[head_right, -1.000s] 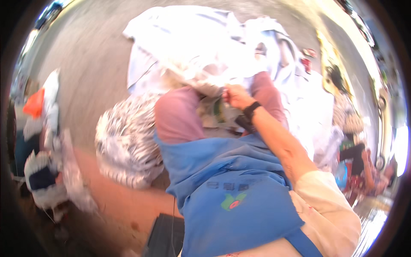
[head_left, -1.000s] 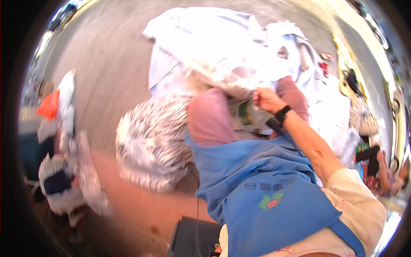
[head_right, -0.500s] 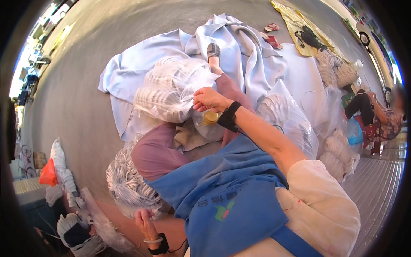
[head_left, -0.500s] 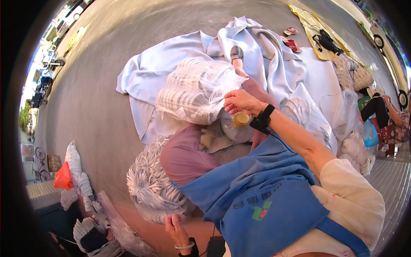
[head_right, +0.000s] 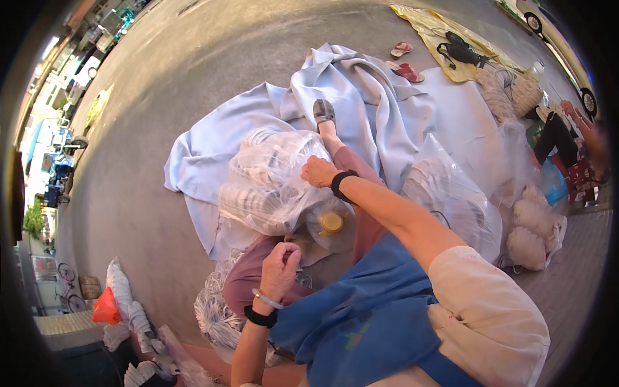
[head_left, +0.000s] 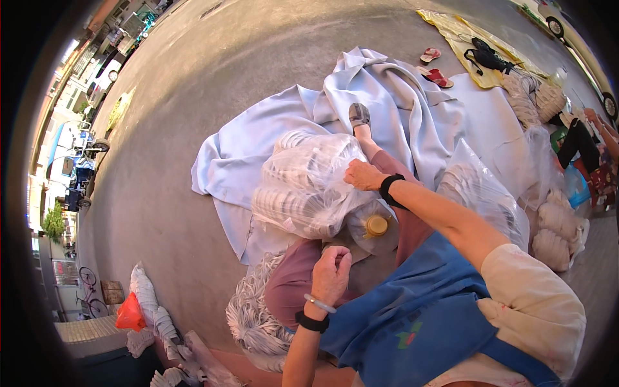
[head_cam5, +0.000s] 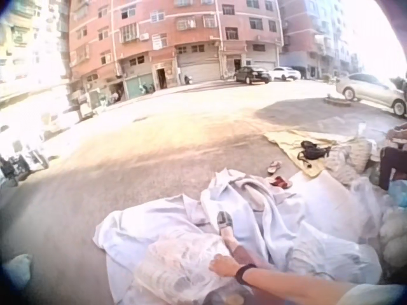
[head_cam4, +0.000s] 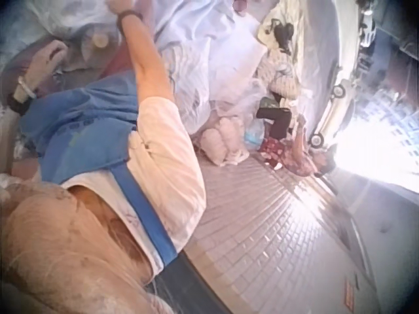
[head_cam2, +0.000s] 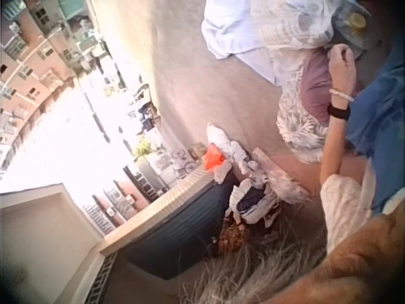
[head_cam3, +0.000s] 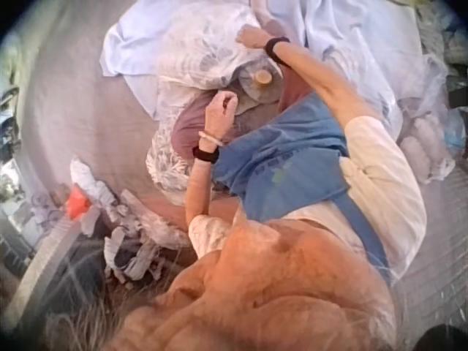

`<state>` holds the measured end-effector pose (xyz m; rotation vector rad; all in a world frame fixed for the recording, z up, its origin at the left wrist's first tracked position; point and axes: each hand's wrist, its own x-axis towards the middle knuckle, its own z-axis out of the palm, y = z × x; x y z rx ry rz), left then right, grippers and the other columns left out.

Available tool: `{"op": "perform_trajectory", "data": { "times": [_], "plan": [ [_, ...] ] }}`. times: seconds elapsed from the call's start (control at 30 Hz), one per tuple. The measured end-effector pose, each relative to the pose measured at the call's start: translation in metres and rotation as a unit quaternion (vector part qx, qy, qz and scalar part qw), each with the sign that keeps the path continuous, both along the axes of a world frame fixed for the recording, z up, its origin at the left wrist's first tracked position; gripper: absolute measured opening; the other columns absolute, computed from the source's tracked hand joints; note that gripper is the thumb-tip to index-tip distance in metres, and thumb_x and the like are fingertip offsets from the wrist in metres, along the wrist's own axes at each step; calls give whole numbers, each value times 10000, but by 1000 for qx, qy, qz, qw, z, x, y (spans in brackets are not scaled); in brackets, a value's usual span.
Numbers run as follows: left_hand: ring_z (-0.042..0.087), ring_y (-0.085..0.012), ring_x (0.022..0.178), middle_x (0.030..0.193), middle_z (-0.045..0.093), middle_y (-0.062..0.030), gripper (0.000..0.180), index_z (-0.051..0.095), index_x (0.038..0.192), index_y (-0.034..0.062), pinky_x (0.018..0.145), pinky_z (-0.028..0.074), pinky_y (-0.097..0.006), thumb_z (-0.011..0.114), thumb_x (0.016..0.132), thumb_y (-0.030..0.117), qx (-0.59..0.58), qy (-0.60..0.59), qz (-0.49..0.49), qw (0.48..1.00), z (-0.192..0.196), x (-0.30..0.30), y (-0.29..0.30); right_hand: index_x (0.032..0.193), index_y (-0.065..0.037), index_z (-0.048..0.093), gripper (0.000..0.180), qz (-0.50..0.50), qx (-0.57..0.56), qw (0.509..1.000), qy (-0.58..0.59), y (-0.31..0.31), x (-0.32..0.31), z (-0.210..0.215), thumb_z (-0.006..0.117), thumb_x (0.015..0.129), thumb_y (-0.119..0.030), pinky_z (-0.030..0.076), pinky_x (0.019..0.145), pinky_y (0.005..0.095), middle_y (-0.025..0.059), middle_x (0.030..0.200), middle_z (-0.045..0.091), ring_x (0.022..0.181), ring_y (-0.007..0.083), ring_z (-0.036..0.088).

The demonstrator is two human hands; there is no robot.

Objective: The person ties a plastic bag shut, pulls a stack of shoe components from another bag, and threads a lace through the eyelets of a single shoe.

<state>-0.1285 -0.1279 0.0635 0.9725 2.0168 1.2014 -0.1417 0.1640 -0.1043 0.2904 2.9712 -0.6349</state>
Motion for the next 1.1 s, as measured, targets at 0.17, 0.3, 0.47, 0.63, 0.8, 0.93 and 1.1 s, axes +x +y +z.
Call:
{"op": "perform_trajectory", "data": {
  "times": [0.17, 0.3, 0.47, 0.63, 0.8, 0.93, 1.1],
  "plan": [
    [582, -214, 694, 881, 574, -127, 212, 539, 1005, 15, 631, 470, -321, 579, 812, 95, -29, -6, 82, 996, -30, -19, 15, 791, -52, 570, 162, -70, -25, 985, 156, -26, -9, 29, 463, 808, -172, 464, 669, 407, 116, 751, 571, 751, 314, 583],
    [520, -310, 989, 1058, 551, -162, 397, 482, 1129, 7, 843, 426, -386, 604, 758, 79, -33, 110, 56, 992, -52, -27, 33, 986, -5, 498, 216, -122, -85, 978, 147, -1, 6, 41, 480, 786, -85, 450, 701, 410, 156, 876, 568, 849, 327, 562],
    [395, -354, 1161, 1225, 459, -205, 610, 367, 1273, 13, 962, 331, -368, 637, 750, 174, -71, 233, 78, 967, -56, -29, 58, 897, -11, 498, 236, -46, -31, 945, 323, -18, -6, 83, 600, 698, -87, 440, 625, 410, 160, 798, 551, 742, 360, 540],
    [451, -301, 1067, 1152, 493, -161, 593, 374, 1239, 30, 902, 373, -357, 655, 754, 226, -98, 403, 133, 900, -61, -52, 46, 829, -27, 495, 134, -70, -431, 861, 260, -120, -18, 204, 544, 806, -150, 421, 571, 309, 84, 699, 524, 619, 261, 524],
    [531, -292, 819, 923, 542, -157, 464, 482, 995, -25, 740, 429, -385, 710, 705, 256, 171, 79, 269, 944, -6, -37, 21, 781, -50, 508, 211, -170, -703, 686, 77, -151, 13, 278, 486, 896, -225, 376, 545, 214, -16, 658, 459, 600, 69, 447],
    [543, -258, 785, 898, 561, -146, 437, 496, 971, -35, 702, 440, -373, 701, 730, 266, 237, 6, 255, 937, -3, -36, 7, 790, -56, 513, 185, -159, -785, 591, 99, -163, 21, 265, 465, 908, -190, 415, 592, 228, -8, 702, 489, 636, 74, 474],
    [554, -221, 819, 974, 572, -133, 428, 511, 1001, -36, 721, 443, -355, 682, 761, 274, 203, -60, 182, 960, -17, -50, 4, 842, -41, 537, 150, -158, -846, 492, 130, -146, -9, 210, 456, 906, -149, 462, 707, 266, 32, 802, 552, 737, 117, 544]
  ]
}}
